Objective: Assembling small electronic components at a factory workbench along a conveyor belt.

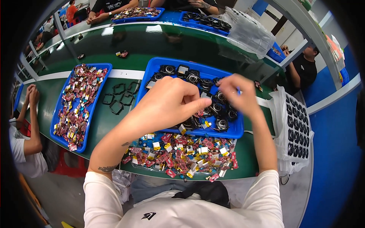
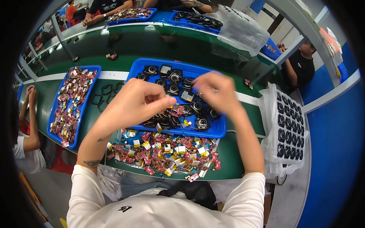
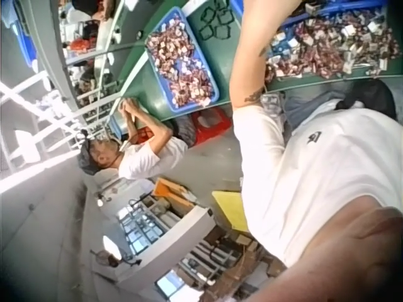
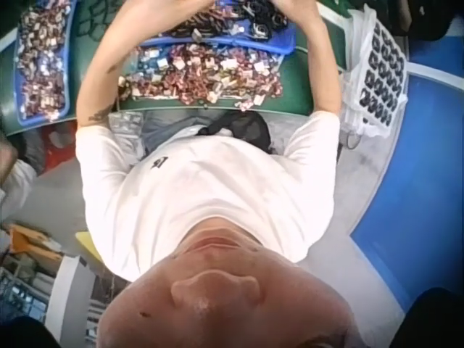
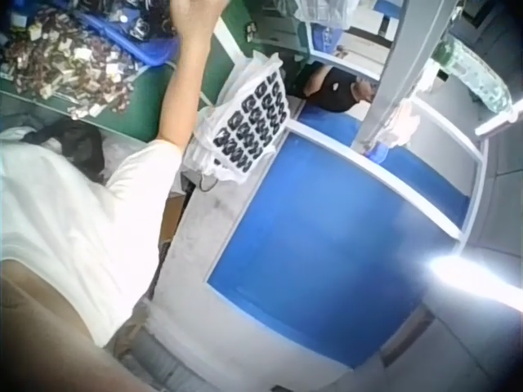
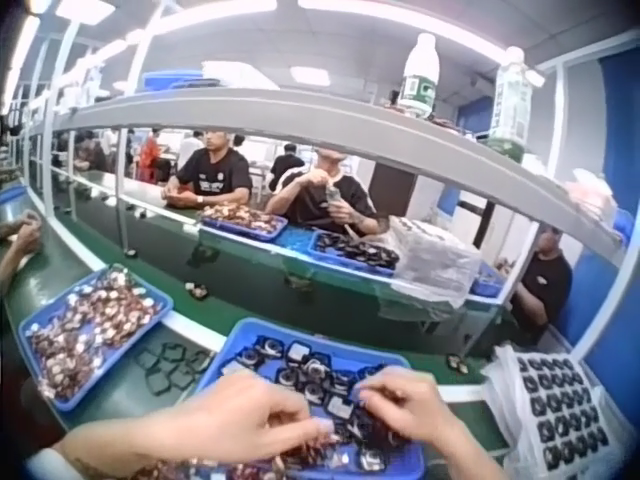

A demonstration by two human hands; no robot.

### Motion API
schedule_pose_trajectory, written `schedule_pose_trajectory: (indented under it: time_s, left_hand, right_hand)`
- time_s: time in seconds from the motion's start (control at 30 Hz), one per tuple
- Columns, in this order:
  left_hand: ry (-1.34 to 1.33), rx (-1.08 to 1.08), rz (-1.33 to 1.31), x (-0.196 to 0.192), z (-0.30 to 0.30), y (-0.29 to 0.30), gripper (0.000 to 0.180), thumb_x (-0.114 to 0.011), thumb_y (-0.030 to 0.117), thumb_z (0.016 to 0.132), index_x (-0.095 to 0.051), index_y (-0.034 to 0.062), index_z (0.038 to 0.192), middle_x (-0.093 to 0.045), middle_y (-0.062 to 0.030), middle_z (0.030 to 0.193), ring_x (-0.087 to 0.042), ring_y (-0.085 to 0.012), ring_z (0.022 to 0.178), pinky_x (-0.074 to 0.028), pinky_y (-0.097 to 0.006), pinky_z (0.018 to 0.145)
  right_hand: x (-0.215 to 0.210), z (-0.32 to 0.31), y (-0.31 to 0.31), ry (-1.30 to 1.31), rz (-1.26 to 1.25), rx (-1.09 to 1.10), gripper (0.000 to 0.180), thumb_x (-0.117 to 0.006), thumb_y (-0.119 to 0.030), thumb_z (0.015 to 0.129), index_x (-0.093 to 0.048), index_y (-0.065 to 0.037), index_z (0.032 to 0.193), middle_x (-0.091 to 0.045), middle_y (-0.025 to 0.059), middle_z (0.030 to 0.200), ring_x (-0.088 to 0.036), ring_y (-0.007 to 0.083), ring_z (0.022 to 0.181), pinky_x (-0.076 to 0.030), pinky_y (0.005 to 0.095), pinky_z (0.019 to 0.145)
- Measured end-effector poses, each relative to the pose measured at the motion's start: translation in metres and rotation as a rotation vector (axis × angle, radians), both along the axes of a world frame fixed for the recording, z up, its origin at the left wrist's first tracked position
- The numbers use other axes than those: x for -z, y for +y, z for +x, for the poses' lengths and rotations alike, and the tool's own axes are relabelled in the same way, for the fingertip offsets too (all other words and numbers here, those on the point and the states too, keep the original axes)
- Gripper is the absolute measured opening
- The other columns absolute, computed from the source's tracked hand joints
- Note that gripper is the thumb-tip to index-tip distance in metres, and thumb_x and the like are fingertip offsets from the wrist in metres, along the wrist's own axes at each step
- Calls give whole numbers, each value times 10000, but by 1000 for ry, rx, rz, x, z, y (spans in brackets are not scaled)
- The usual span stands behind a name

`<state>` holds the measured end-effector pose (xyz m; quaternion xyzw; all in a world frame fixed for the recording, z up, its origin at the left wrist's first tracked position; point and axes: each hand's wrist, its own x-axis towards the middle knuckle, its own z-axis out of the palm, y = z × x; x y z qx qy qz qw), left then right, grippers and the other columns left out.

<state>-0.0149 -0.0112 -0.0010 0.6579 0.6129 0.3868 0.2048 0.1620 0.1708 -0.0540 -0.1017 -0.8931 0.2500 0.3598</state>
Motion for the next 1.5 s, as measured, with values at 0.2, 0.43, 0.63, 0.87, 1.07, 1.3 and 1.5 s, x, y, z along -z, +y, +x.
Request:
schedule_pose_trajectory:
  time_s: [0.2, 0.43, 0.63, 0.87, 1.07, 1.3, 1.5]
  left_hand:
    - [-30, -10, 51, 4, -2, 6, 359, -624, 250, 867, -589, -13, 625, -525, -13, 492, -435, -31, 456, -318, -221, 423]
    - [-76, 3, 33, 2, 3, 2, 307, -636, 217, 850, -604, -23, 661, -550, -18, 515, -477, -33, 484, -354, -207, 448]
    - [-75, 9, 13, 2, 3, 2, 252, -649, 181, 833, -623, -31, 699, -564, -27, 530, -495, -40, 496, -382, -208, 466]
    - [-62, 6, 16, 3, 3, 3, 240, -654, 168, 829, -616, -34, 704, -565, -24, 539, -511, -40, 509, -390, -208, 471]
    - [-139, 33, 25, 3, 2, 3, 232, -623, 172, 866, -614, -30, 753, -589, -22, 604, -529, -43, 566, -414, -212, 508]
    - [-386, 96, 86, 4, 1, 4, 195, -578, 151, 904, -631, -36, 920, -638, -30, 799, -565, -46, 722, -455, -199, 633]
    - [-336, 88, 163, 6, 4, 4, 159, -635, 99, 825, -666, -21, 925, -655, -36, 763, -574, -49, 664, -458, -195, 600]
  right_hand:
    - [2, -23, -119, -377, 494, -520, 333, -693, -370, 707, -633, -103, 896, -541, 18, 863, -513, 183, 833, -417, 333, 699]
    - [9, -24, -119, -462, 345, -619, 253, -700, -363, 695, -626, -123, 724, -533, -10, 858, -488, 184, 866, -382, 332, 740]
    - [3, -19, -120, -511, 258, -618, 176, -697, -275, 723, -614, -120, 722, -547, -15, 848, -501, 172, 861, -392, 334, 734]
    - [-4, -16, -112, -371, 173, -589, 128, -708, -175, 715, -609, -94, 722, -585, 14, 789, -551, 211, 778, -455, 338, 680]
    - [-28, -9, -102, -266, -455, -484, 161, -653, -129, 804, -543, -28, 745, -643, 49, 717, -629, 96, 660, -472, 254, 605]
    - [-32, -8, -83, 108, -889, -310, 122, -574, -124, 909, -538, -9, 929, -641, 69, 810, -635, 115, 760, -499, 230, 652]
    - [-30, -5, -73, 103, -955, -275, 157, -565, -159, 918, -604, -7, 925, -664, 56, 823, -640, 105, 768, -476, 197, 640]
